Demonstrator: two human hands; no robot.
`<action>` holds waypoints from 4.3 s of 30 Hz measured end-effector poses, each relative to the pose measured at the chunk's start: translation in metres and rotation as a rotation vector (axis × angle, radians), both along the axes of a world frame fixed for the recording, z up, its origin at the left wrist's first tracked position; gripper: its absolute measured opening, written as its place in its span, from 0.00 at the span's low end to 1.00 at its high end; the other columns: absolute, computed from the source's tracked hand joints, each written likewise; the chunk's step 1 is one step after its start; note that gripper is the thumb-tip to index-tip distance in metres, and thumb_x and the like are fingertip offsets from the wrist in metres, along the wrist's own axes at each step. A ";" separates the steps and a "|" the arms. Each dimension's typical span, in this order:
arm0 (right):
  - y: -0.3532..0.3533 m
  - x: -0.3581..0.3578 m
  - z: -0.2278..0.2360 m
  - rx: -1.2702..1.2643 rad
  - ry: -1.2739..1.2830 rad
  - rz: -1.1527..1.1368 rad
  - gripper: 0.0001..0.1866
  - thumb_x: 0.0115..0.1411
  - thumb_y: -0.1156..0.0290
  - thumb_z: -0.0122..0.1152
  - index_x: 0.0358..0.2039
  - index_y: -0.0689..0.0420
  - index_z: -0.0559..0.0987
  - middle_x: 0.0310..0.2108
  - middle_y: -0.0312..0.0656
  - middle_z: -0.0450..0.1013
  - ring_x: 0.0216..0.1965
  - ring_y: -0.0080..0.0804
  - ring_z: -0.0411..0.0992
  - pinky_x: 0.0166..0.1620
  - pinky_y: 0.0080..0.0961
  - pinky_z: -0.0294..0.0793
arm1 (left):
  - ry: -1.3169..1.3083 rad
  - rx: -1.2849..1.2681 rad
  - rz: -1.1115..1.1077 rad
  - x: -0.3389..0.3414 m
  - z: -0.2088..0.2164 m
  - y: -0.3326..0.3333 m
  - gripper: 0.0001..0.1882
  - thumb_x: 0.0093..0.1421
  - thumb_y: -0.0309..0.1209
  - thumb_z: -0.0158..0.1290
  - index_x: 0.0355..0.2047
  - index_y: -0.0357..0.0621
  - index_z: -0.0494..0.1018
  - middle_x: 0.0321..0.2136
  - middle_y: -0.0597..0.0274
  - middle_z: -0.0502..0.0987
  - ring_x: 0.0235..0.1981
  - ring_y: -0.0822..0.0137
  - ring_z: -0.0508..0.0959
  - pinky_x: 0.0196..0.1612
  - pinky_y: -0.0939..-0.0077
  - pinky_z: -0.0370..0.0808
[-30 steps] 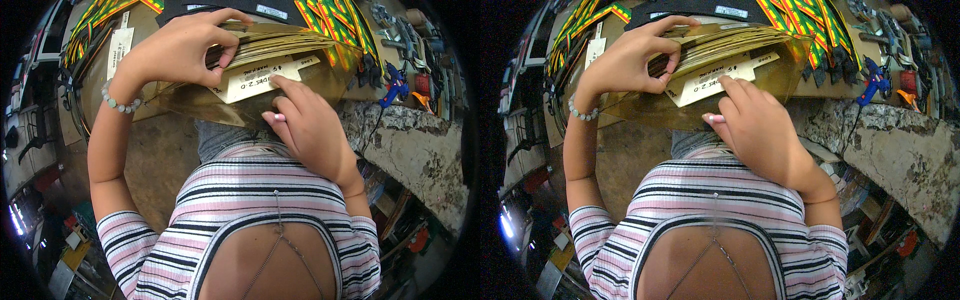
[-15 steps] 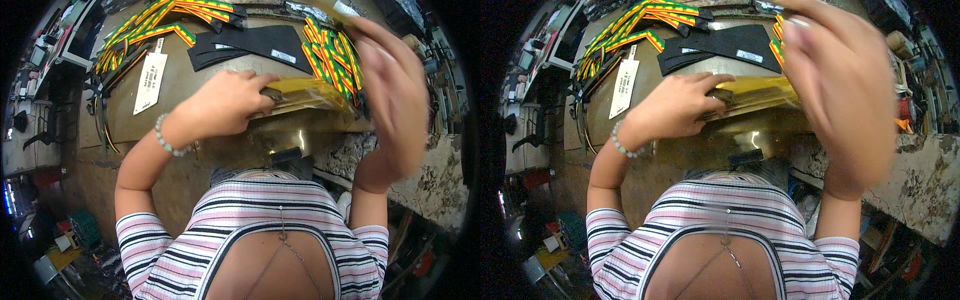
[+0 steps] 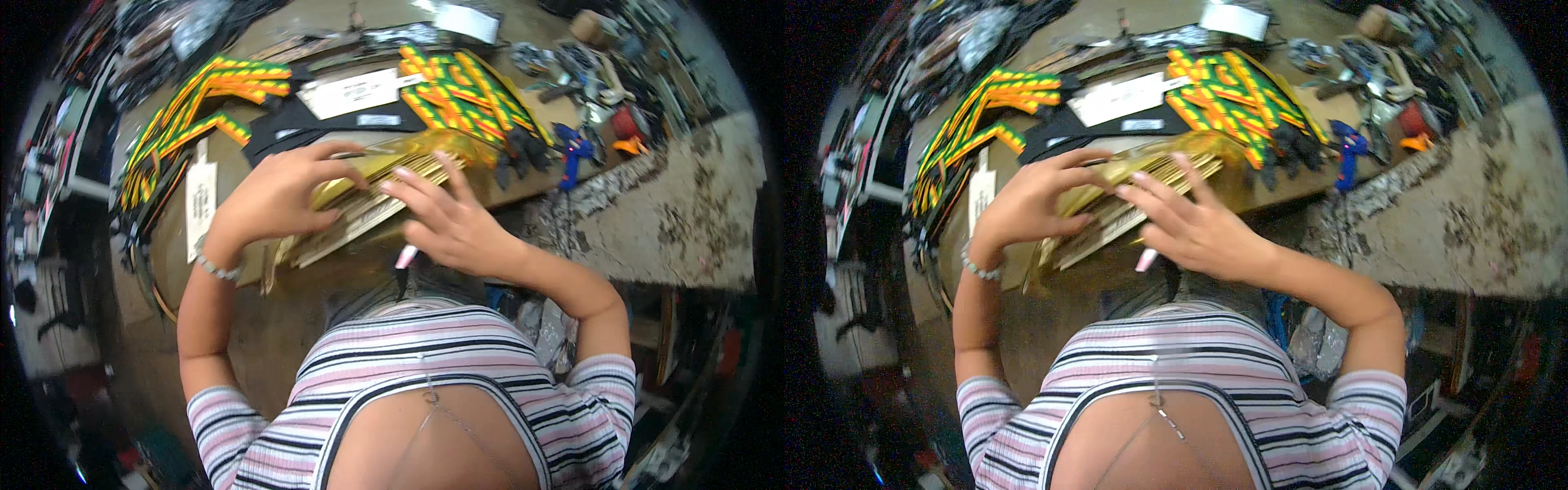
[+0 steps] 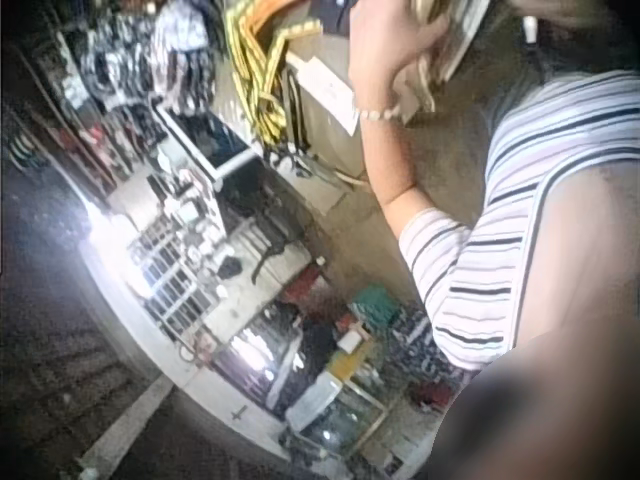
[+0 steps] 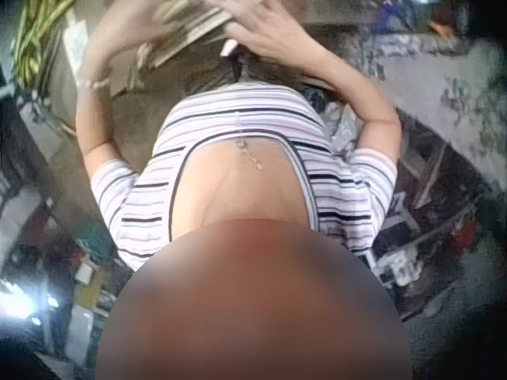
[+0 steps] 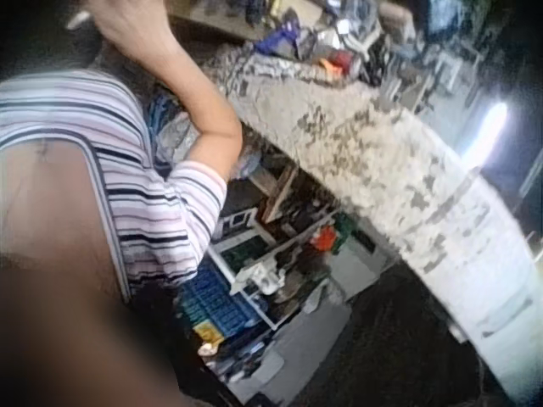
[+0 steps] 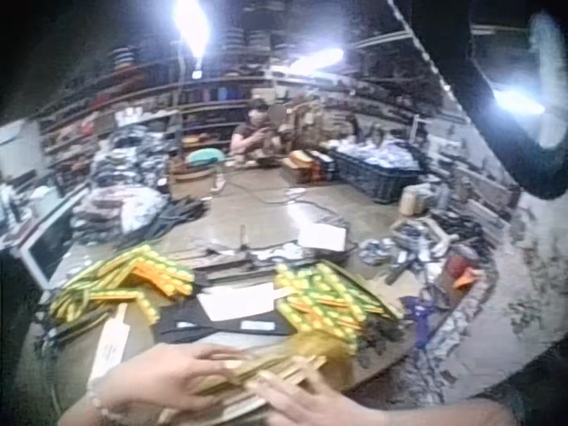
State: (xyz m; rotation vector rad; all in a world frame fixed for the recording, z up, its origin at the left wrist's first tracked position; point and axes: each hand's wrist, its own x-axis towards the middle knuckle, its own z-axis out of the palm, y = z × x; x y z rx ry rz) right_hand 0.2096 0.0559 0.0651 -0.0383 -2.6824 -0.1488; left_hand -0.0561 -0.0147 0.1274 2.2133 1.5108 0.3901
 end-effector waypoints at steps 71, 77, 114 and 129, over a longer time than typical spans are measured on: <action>0.056 -0.021 -0.085 -1.129 0.766 -0.767 0.12 0.68 0.73 0.56 0.35 0.61 0.61 0.32 0.41 0.61 0.36 0.30 0.62 0.46 0.29 0.67 | 0.781 0.619 0.342 -0.073 -0.063 0.083 0.15 0.58 0.23 0.48 0.47 0.39 0.68 0.40 0.53 0.76 0.39 0.55 0.79 0.43 0.60 0.74; 0.082 0.002 -0.116 -1.016 0.939 -0.715 0.12 0.70 0.70 0.53 0.35 0.59 0.60 0.33 0.41 0.60 0.37 0.31 0.61 0.48 0.30 0.65 | 0.373 0.392 0.329 -0.084 0.032 0.053 0.22 0.64 0.23 0.45 0.59 0.35 0.63 0.35 0.41 0.77 0.39 0.44 0.78 0.46 0.57 0.74; 0.091 -0.112 -0.050 -1.068 0.500 -0.175 0.19 0.67 0.74 0.60 0.25 0.55 0.59 0.43 0.44 0.78 0.37 0.19 0.68 0.42 0.20 0.71 | -0.098 0.313 1.572 -0.142 -0.133 -0.130 0.32 0.60 0.41 0.62 0.59 0.35 0.68 0.42 0.49 0.81 0.41 0.58 0.81 0.46 0.63 0.77; 0.037 -0.110 -0.020 -1.908 -0.041 0.617 0.16 0.69 0.67 0.57 0.43 0.51 0.57 0.63 0.51 0.61 0.60 0.27 0.59 0.62 0.31 0.62 | -1.161 0.459 0.823 0.028 -0.087 -0.023 0.29 0.75 0.46 0.38 0.66 0.40 0.48 0.56 0.57 0.65 0.56 0.67 0.66 0.62 0.72 0.62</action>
